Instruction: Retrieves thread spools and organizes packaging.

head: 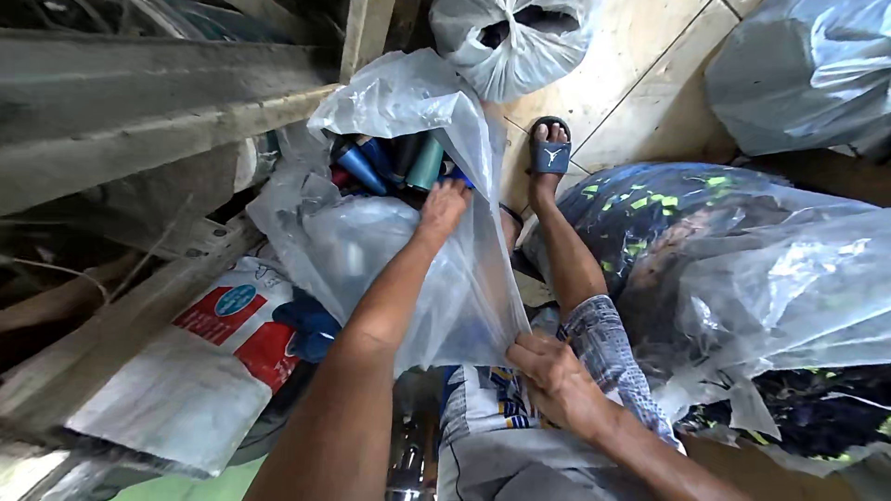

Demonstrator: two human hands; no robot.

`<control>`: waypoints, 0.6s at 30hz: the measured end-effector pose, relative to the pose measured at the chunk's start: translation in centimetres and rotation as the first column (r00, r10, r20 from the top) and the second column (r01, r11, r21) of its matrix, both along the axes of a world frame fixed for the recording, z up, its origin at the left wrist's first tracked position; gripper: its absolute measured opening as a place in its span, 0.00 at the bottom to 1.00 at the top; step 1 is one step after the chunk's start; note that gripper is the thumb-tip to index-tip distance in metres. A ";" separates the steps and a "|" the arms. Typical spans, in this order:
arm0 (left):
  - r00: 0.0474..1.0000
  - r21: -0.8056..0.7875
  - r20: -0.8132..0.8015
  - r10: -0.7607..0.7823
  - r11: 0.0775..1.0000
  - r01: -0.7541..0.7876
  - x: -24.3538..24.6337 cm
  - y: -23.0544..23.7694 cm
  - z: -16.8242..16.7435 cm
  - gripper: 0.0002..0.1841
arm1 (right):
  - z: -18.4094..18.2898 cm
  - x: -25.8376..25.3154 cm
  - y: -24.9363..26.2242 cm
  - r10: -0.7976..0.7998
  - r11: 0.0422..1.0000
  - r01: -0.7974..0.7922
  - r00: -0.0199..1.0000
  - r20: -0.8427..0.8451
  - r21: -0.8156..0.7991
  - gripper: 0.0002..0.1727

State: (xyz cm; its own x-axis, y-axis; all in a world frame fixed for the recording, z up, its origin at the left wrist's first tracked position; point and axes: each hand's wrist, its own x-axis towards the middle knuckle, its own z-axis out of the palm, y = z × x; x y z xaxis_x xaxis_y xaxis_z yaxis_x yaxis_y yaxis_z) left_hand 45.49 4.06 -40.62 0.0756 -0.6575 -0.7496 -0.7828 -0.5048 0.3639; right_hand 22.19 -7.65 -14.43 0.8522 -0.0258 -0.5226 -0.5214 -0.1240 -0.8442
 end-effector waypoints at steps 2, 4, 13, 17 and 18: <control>0.994 -0.212 -0.102 0.029 0.976 -0.050 -1.3 -1.4 -0.4 0.12 | 0.1 0.3 0.1 -0.024 1.000 0.024 1.000 0.014 -0.002 0.06; 0.989 -0.122 -0.117 0.088 0.987 -0.103 -2.4 -2.8 -0.7 0.15 | 0.3 0.4 -0.1 -0.023 1.000 0.023 1.000 0.016 0.000 0.06; 0.872 0.179 0.159 -0.463 0.882 0.436 -1.8 1.0 -5.7 0.27 | -0.4 -1.4 -1.2 -0.069 0.997 0.069 0.997 -0.018 -0.019 0.08; 0.931 0.173 0.168 -0.324 0.939 0.296 1.9 3.4 -3.8 0.24 | -0.1 -0.9 -1.8 -0.024 0.999 0.024 1.000 -0.019 -0.040 0.08; 0.937 0.193 0.179 -0.298 0.945 0.264 2.9 3.7 -2.8 0.23 | -0.1 -0.6 -1.8 -0.011 0.999 0.010 1.000 -0.017 -0.046 0.08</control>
State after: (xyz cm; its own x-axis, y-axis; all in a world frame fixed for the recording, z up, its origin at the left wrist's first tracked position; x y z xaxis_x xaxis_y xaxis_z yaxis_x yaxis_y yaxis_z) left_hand 48.40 7.74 -43.41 0.0675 -0.5440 -0.8364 -0.9497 -0.2920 0.1133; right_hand 21.60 -9.43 -14.49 0.8424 -0.0591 -0.5356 -0.5378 -0.1563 -0.8285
